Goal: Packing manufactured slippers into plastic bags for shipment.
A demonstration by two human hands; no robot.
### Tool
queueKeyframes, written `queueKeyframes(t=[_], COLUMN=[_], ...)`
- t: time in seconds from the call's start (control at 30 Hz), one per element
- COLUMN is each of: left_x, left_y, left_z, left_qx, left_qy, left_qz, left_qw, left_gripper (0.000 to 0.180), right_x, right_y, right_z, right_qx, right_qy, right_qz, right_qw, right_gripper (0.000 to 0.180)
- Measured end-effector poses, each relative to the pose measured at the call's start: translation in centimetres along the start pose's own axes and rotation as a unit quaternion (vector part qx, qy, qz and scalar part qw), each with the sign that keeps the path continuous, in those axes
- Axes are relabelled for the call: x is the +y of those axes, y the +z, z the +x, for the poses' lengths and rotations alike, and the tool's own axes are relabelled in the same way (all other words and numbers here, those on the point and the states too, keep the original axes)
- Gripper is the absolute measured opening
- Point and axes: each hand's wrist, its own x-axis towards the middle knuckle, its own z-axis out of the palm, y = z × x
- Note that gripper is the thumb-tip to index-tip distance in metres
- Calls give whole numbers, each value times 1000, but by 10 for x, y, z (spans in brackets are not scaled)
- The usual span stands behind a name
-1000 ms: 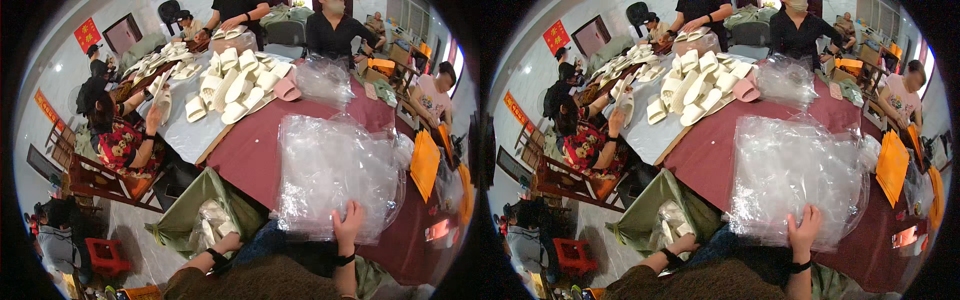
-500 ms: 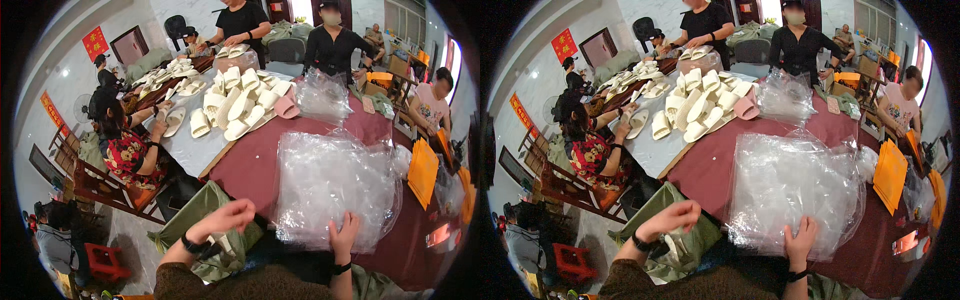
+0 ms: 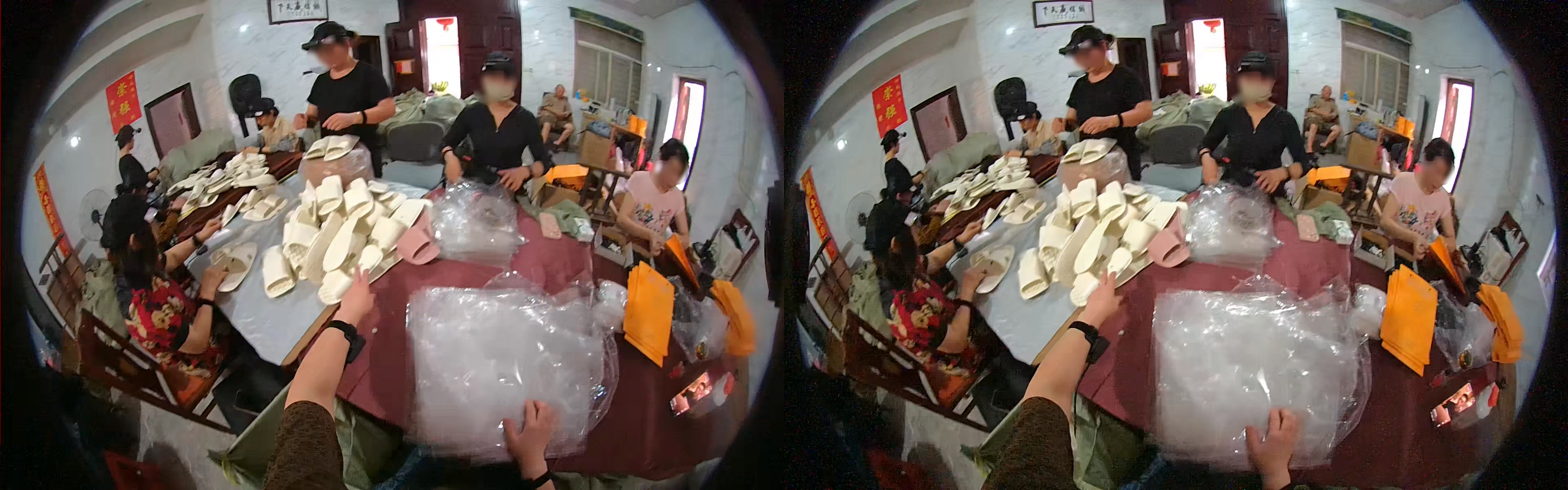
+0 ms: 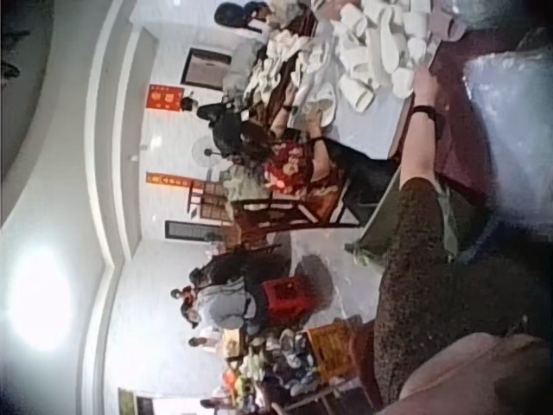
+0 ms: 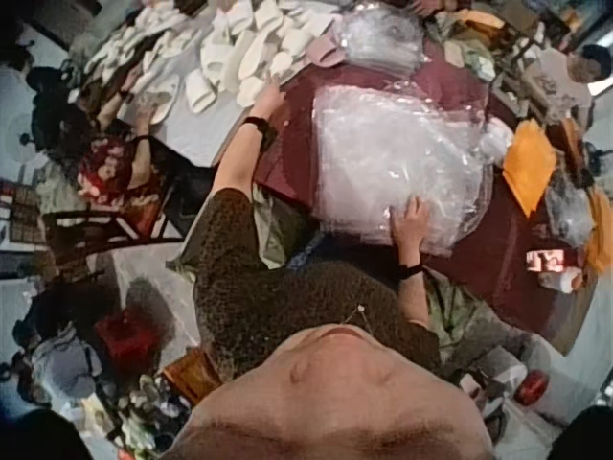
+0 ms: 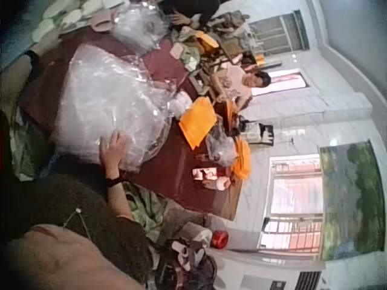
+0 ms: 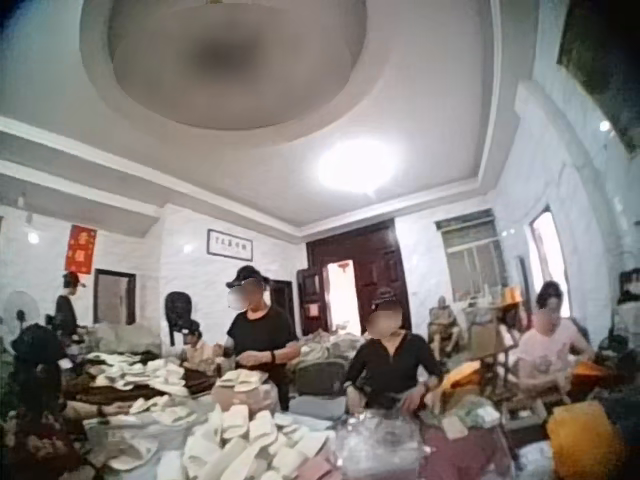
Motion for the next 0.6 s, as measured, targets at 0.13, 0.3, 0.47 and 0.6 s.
queueKeyframes(t=[0.13, 0.3, 0.47, 0.6], left_x=[-48, -64, -74, -9], left_y=[19, 31, -11, -83], left_z=[19, -4, -43, -49], left_qx=[13, 36, 113, 232], left_qy=[-50, -50, 4, 113], left_qz=[59, 200, 172, 125], left_qw=[997, 978, 979, 958], left_gripper=[41, 21, 18, 21], right_x=[-9, -8, -4, 7], right_y=[-3, -8, -3, -1], right_z=[3, 7, 7, 8], right_qx=[-24, 1, 2, 16], right_qy=[3, -16, -30, -29], right_qz=[-8, -36, -10, 4], right_qw=[1000, 999, 999, 999], right_gripper=[63, 63, 62, 62])
